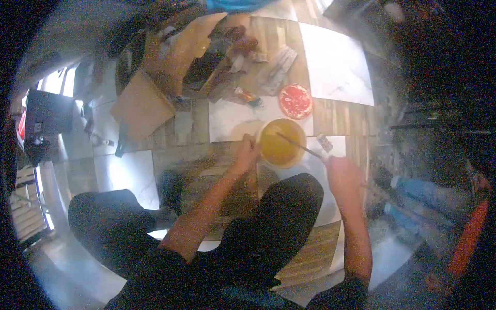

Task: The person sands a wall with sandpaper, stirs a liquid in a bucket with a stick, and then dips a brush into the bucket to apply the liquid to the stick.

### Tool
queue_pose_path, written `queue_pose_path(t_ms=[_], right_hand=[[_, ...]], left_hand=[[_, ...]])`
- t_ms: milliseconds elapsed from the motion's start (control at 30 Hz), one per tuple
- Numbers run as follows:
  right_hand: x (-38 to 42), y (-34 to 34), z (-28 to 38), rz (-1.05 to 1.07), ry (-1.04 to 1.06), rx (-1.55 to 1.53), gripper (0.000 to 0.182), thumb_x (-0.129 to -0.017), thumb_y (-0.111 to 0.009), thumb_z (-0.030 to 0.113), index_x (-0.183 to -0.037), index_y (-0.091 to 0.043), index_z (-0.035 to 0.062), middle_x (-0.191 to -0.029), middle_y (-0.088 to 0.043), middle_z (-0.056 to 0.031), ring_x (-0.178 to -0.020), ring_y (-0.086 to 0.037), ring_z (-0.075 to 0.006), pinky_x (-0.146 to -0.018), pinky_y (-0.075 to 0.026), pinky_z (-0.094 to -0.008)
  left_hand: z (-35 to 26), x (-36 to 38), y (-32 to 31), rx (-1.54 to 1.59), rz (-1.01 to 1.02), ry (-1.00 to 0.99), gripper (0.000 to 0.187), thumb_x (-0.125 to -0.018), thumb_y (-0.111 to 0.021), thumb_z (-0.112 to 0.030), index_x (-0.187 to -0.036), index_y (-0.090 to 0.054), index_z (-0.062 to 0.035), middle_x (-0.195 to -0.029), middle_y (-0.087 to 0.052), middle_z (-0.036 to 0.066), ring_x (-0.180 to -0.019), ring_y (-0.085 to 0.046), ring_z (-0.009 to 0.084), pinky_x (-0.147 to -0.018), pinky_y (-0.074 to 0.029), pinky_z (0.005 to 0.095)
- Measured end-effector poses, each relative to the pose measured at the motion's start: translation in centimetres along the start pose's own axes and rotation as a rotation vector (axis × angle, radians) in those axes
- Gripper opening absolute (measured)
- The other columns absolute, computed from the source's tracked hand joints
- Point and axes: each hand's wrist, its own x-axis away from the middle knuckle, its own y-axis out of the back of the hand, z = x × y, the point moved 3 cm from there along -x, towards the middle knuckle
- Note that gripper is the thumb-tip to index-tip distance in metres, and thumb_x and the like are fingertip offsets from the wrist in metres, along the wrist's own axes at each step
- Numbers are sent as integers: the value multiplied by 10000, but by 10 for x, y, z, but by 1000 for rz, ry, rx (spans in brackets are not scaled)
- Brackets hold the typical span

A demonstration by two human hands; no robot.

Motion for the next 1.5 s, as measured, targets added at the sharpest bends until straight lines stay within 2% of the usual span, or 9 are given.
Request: queue_pose_path(t_ms=[233, 400, 733, 833, 1000, 1200, 1333, 1433, 1500], right_hand=[[-42, -11, 58, -85, 310, 110, 210, -852, -583, 233, -772, -702, 79, -729, -662, -132, -661, -662, -308, -603, -522, -428], [-70, -16, 111, -169, 393, 7, 145, -768, -584, 132, -716, -708, 78, -738, -677, -120, -693, -683, -287, -604, -542, -403], [-119, -99, 169, -118, 349, -435, 231, -876, -568, 292, -815, -678, 99, -777, -664, -90, -731, -640, -268, -659, -487, -365], [-102, -104, 207, -312, 649, 154, 118, -824, -561, 185, -770, -638, 114, -788, -615, -81, -760, -591, -263, -714, -475, -356], [-68, -53, 225, -455, 1260, 95, 95, -790, -587, 154, -780, -647, 81, -755, -613, -82, -731, -603, -293, -646, -497, -382], [4, 68, 180, -209, 596, -396, 150, -817, -624, 206, -888, -642, 76, -1003, -609, -95, -999, -568, -250, -855, -455, -364], [-24, 20, 132, -740, 317, -1085, 219, -859, -624, 227, -1002, -579, 68, -983, -569, -75, -985, -543, -199, -887, -430, -348], [-32, 1, 111, -711, 263, -1272, 225, -864, -615, 232, -1009, -577, 64, -985, -571, -76, -981, -544, -200, -882, -432, -349], [-21, 10, 107, -706, 248, -1322, 229, -868, -608, 236, -1013, -576, 61, -986, -572, -76, -979, -545, -200, -878, -433, -350]], left_hand=[[-3, 10, 67, 283, 214, 283, 354, -928, -548, -270, -1063, -411, 27, -1038, -554, 260, -916, -607, 343, -823, -478, 429], [-75, -12, 141, -395, 108, -109, 435, -919, -583, -250, -1226, -402, 1, -1140, -516, 265, -1048, -565, 310, -857, -484, 402], [-295, 36, 210, 203, 279, -517, 872, -778, -764, -232, -1432, -210, -71, -1347, -394, 200, -1216, -471, 298, -979, -428, 405], [-301, 33, 203, 274, 202, -483, 1100, -704, -828, -251, -1469, -53, -97, -1368, -333, 196, -1226, -443, 308, -1016, -392, 427], [-294, 24, 212, 736, 67, -309, 390, -960, -523, -290, -1252, -449, -41, -1040, -549, 72, -947, -540, 178, -854, -443, 320], [-324, 31, 186, 392, 9, -488, 261, -1017, -373, -251, -1006, -535, -46, -864, -533, 60, -823, -534, 181, -769, -438, 300], [-351, 34, 118, 66, 16, -1113, 172, -941, -423, -185, -922, -508, -37, -896, -571, 173, -842, -570, 374, -787, -448, 415], [-383, 70, 84, 176, 448, -589, 210, -963, -400, -180, -955, -481, 14, -869, -562, 224, -855, -578, 404, -777, -436, 458], [-387, 83, 71, 202, 349, -825, 186, -948, -429, -165, -966, -483, 12, -848, -554, 214, -831, -577, 408, -752, -433, 475]])
